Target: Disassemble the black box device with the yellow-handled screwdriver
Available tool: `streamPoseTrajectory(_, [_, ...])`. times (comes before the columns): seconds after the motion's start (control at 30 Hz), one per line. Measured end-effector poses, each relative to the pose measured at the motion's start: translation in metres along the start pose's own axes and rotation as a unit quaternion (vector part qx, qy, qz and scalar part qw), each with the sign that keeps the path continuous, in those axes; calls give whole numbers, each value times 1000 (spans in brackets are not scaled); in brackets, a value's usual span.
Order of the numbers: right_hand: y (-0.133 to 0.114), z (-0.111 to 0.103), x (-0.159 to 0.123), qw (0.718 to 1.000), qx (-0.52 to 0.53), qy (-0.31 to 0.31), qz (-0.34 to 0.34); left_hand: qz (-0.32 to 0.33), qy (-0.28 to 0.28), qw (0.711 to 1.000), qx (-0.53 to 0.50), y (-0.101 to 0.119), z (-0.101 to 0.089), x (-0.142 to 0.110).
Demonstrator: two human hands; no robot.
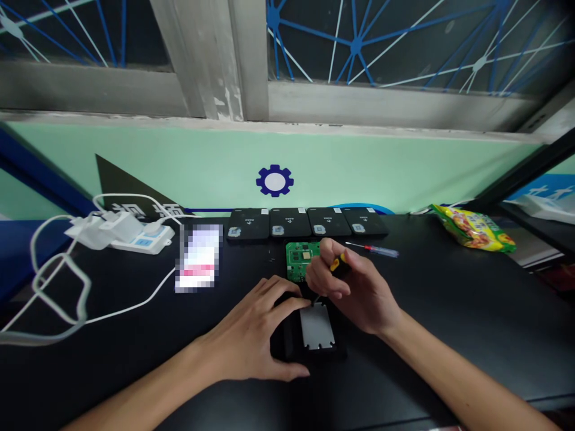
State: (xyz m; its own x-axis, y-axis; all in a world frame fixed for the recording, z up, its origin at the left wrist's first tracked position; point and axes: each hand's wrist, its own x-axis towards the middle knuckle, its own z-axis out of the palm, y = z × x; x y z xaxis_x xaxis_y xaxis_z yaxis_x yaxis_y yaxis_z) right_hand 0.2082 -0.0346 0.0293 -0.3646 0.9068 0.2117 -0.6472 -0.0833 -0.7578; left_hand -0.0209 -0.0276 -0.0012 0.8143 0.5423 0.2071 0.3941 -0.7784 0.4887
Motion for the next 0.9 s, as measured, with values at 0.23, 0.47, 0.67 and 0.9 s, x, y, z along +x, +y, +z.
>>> streamPoseTrajectory(0.23, [-1, 0, 1, 999, -17, 15, 36, 14, -1, 1000, -12, -2, 0, -1])
streamPoseTrajectory(0.47, [1, 0, -3, 1000, -14, -8, 24, 13, -4, 1000, -14, -2, 1, -1])
streamPoseTrajectory(0.67, [-2, 0, 1, 999, -15, 3, 37, 14, 3, 1000, -19, -1, 0, -1])
streamPoseTrajectory(0.9, [-1, 1, 1, 1000, 24, 6, 18, 15, -3, 1000, -16, -1, -1, 0])
